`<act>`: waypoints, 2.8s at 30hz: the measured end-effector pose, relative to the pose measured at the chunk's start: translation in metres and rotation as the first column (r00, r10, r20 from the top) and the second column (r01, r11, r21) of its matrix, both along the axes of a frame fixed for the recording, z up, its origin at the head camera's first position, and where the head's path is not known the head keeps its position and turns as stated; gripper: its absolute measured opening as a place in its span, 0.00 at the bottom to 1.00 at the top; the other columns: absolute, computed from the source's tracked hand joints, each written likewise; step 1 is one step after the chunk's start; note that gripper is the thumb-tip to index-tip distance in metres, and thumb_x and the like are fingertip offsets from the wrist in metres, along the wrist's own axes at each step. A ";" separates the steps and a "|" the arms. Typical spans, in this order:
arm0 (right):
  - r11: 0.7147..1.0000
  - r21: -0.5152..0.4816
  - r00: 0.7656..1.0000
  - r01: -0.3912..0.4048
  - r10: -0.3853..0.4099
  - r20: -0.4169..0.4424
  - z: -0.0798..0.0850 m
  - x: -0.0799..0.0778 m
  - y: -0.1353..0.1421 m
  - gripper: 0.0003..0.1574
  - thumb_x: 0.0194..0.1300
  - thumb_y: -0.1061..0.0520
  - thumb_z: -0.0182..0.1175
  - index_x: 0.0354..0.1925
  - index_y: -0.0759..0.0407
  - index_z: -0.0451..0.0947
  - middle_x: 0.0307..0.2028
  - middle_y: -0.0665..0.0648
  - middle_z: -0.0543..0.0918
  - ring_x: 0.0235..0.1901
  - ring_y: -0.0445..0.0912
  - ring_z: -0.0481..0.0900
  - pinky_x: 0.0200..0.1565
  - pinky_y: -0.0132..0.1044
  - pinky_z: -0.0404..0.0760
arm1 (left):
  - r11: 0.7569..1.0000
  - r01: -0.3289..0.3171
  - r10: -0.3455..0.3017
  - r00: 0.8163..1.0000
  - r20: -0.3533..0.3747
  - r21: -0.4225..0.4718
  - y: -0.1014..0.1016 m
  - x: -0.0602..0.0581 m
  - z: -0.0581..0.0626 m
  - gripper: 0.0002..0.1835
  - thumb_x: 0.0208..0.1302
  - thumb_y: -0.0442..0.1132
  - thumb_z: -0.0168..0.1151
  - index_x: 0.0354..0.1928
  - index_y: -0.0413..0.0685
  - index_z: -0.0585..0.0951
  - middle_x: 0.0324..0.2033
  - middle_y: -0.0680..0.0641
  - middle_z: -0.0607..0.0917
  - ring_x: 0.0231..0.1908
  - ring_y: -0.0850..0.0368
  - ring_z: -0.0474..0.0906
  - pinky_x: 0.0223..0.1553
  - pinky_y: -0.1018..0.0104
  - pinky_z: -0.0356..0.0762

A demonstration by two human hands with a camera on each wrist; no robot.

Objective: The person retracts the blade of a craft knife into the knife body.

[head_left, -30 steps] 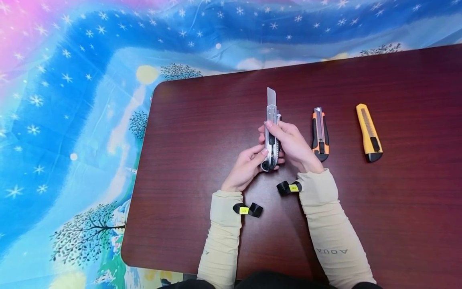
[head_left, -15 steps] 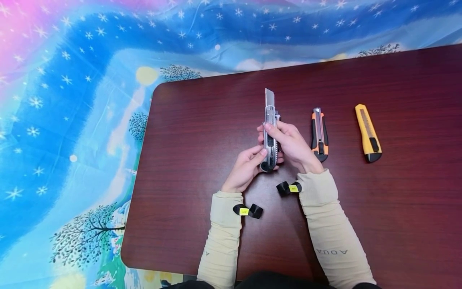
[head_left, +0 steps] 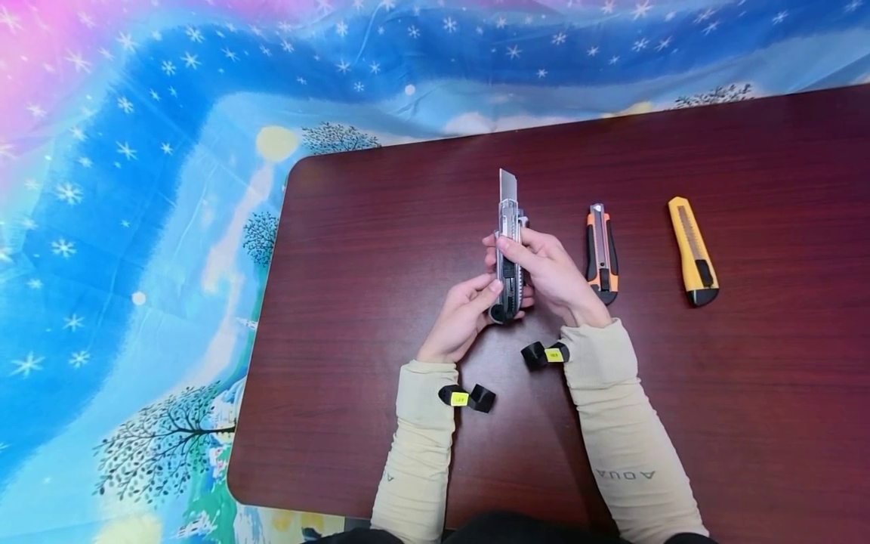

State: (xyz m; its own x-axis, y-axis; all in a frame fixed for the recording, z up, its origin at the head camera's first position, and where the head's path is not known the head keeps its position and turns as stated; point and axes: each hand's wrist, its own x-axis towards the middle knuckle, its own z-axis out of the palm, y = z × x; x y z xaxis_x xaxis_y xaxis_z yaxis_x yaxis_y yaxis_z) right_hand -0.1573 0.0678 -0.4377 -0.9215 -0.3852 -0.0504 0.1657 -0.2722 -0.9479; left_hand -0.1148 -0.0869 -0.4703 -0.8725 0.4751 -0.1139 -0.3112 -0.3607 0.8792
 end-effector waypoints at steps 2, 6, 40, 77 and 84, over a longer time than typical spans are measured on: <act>1.000 -0.006 1.000 -0.006 0.006 -0.004 0.000 0.000 0.000 0.13 0.72 0.58 0.53 0.48 0.63 0.77 0.30 0.49 0.85 0.34 0.41 0.79 0.42 0.29 0.79 | 1.000 -0.001 0.001 1.000 0.002 0.000 0.000 0.000 0.000 0.22 0.76 0.34 0.41 0.63 0.24 0.66 0.56 0.17 0.70 0.46 0.56 0.83 0.48 0.66 0.83; 1.000 -0.014 1.000 -0.017 0.017 -0.013 0.000 0.000 0.001 0.12 0.72 0.58 0.52 0.48 0.62 0.77 0.31 0.49 0.85 0.34 0.41 0.79 0.42 0.30 0.79 | 1.000 -0.001 0.001 1.000 0.000 0.004 0.000 0.000 0.000 0.22 0.76 0.34 0.41 0.63 0.23 0.66 0.56 0.17 0.70 0.46 0.56 0.83 0.48 0.67 0.83; 0.998 -0.029 0.996 -0.064 0.062 -0.060 -0.003 -0.001 0.004 0.15 0.70 0.64 0.51 0.53 0.66 0.73 0.34 0.50 0.84 0.40 0.44 0.76 0.48 0.30 0.76 | 1.000 -0.028 0.028 1.000 -0.012 0.010 0.001 0.000 -0.001 0.22 0.76 0.34 0.41 0.64 0.24 0.66 0.55 0.17 0.70 0.46 0.56 0.84 0.49 0.65 0.83; 0.991 -0.038 0.991 -0.131 0.131 -0.007 -0.004 -0.003 0.009 0.21 0.68 0.66 0.52 0.59 0.67 0.70 0.39 0.49 0.84 0.46 0.45 0.74 0.53 0.33 0.73 | 0.999 -0.040 0.040 0.999 -0.025 0.005 0.002 0.001 -0.002 0.22 0.76 0.35 0.41 0.62 0.22 0.66 0.53 0.15 0.70 0.44 0.56 0.84 0.49 0.65 0.83; 0.987 -0.059 0.989 -0.149 0.150 0.014 -0.004 -0.003 0.009 0.25 0.68 0.66 0.52 0.62 0.66 0.67 0.39 0.50 0.84 0.45 0.45 0.74 0.52 0.33 0.73 | 0.999 -0.052 0.052 0.998 -0.019 0.004 0.003 0.000 -0.003 0.22 0.76 0.35 0.41 0.62 0.22 0.67 0.53 0.15 0.71 0.43 0.55 0.84 0.51 0.62 0.83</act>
State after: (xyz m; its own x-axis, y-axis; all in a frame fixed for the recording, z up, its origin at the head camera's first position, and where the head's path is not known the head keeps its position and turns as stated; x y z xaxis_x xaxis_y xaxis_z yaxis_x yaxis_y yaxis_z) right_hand -0.1601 0.0769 -0.4417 -0.8524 -0.5213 -0.0403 0.2256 -0.2971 -0.9278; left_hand -0.1143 -0.0842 -0.4729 -0.8979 0.4297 -0.0956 -0.2756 -0.3792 0.8833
